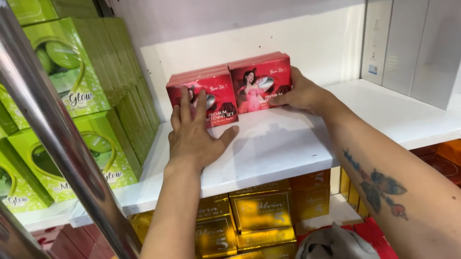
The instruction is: The person takes red boxes from a cardboard box on the floor and places them onto a white shelf. They arrange the boxes in neat rows, stacking them and aligning them with other products already on the shelf.
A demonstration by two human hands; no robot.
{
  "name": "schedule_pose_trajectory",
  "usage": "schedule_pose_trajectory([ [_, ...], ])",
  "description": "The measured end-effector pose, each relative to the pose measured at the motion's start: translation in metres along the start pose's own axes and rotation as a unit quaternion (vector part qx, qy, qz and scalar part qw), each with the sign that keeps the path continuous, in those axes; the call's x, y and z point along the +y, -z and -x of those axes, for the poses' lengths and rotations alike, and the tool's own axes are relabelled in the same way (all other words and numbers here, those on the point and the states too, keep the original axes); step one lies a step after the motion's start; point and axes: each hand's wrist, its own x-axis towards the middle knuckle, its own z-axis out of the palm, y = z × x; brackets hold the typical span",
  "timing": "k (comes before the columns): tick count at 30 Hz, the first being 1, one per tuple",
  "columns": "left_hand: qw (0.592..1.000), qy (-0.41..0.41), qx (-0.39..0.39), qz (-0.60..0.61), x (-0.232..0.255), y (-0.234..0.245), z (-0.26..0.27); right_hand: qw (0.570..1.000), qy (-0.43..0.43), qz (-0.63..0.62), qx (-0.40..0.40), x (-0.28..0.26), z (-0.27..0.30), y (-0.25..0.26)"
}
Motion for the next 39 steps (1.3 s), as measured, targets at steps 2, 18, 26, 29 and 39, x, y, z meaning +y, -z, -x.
schedule_pose_trajectory([
  [2,1.000,0.011,-0.016,-0.006,0.002,-0.001,0.001,1.000,-0.010,0.010,0.009,-0.012,0.014,-0.004],
  [18,0.988,-0.050,0.086,-0.114,0.085,-0.080,-0.051,0.992,0.040,-0.077,0.089,-0.040,0.027,-0.004],
  [26,0.949,0.020,0.310,0.048,0.057,-0.039,-0.051,0.984,0.038,0.067,0.162,-0.054,0.050,-0.010],
  [29,0.940,0.133,0.309,0.051,0.043,-0.030,-0.050,0.961,-0.022,0.145,0.234,-0.058,0.059,-0.011],
  [39,0.895,0.341,0.127,0.258,-0.006,-0.025,-0.076,0.860,0.039,0.254,0.442,-0.031,0.048,0.004],
])
